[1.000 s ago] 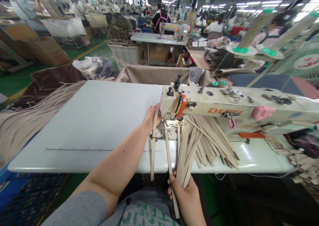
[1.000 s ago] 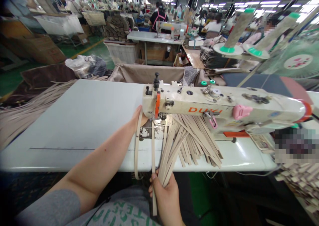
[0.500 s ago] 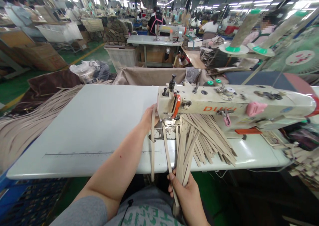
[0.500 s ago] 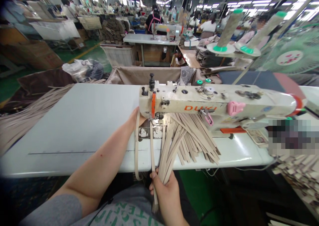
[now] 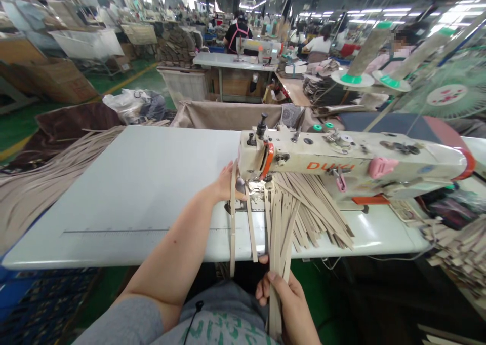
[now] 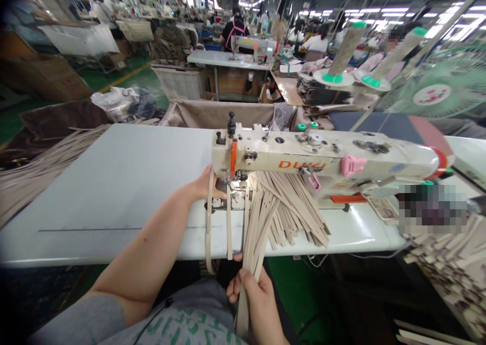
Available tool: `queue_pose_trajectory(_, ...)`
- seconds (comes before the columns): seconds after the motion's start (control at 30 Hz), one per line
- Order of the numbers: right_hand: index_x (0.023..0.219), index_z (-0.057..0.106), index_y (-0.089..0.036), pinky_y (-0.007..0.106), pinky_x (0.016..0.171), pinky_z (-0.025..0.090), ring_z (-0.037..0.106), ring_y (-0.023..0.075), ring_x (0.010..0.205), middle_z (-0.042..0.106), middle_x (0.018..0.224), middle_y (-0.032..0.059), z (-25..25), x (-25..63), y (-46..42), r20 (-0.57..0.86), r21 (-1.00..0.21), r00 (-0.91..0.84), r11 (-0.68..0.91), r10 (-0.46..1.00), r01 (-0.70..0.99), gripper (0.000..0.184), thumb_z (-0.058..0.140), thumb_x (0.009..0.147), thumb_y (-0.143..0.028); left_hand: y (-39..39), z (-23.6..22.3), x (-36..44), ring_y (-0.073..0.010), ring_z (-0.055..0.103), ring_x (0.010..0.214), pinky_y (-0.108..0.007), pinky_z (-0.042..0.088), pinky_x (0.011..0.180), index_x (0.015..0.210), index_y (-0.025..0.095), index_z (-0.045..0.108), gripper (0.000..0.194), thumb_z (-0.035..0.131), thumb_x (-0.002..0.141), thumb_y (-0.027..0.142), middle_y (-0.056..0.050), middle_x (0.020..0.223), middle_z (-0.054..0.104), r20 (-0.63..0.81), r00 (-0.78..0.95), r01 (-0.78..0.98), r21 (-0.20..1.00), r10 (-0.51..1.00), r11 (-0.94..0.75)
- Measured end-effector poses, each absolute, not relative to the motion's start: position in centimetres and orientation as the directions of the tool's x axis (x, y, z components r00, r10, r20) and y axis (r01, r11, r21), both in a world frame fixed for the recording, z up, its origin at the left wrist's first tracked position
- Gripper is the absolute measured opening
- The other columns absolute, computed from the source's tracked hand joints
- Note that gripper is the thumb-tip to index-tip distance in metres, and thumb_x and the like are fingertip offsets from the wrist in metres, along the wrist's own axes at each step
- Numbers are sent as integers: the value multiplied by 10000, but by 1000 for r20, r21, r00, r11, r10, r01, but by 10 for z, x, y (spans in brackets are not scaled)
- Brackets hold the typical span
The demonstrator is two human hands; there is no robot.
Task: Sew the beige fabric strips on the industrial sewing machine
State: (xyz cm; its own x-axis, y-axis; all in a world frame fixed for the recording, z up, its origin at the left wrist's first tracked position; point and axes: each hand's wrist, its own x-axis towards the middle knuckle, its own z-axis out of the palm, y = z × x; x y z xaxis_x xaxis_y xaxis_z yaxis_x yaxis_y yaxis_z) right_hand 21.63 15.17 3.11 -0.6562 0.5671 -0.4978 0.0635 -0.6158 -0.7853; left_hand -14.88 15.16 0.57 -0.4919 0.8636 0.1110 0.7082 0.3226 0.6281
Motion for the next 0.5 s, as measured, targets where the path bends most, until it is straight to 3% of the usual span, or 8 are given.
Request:
queue_pose_trajectory(0.23,1096,881,-162,274,726,604,773,211,812,815,853,63,37,225,152,-628,-691,-580,-715,518,110,518,1064,721,-468,153,16,-145,-526,395,1665,-653,313,1413,1576,177,649,1139,1087,558,442,-211,1748,507,33,-489,724,572,872,384)
queue_pose_trajectory(0.33,1101,888,-153,295,776,631,771,204,788,822,825,64,35,228,153,-654,-664,-576,-737,490,126,529,1075,708,-454,154,18,-145,-536,410,1649,-670,317,1408,1501,180,705,1035,1083,569,427,-206,1710,549,20,-472,738,556,881,383)
queue_pose_trajectory(0.5,1185,844,-152,303,719,632,785,218,725,799,729,37,40,227,148,-598,-748,-561,-650,572,135,668,1078,725,-577,152,13,-147,-528,476,1595,-687,368,1384,1526,189,689,1104,1092,525,424,-191,1710,541,86,-496,702,625,864,341)
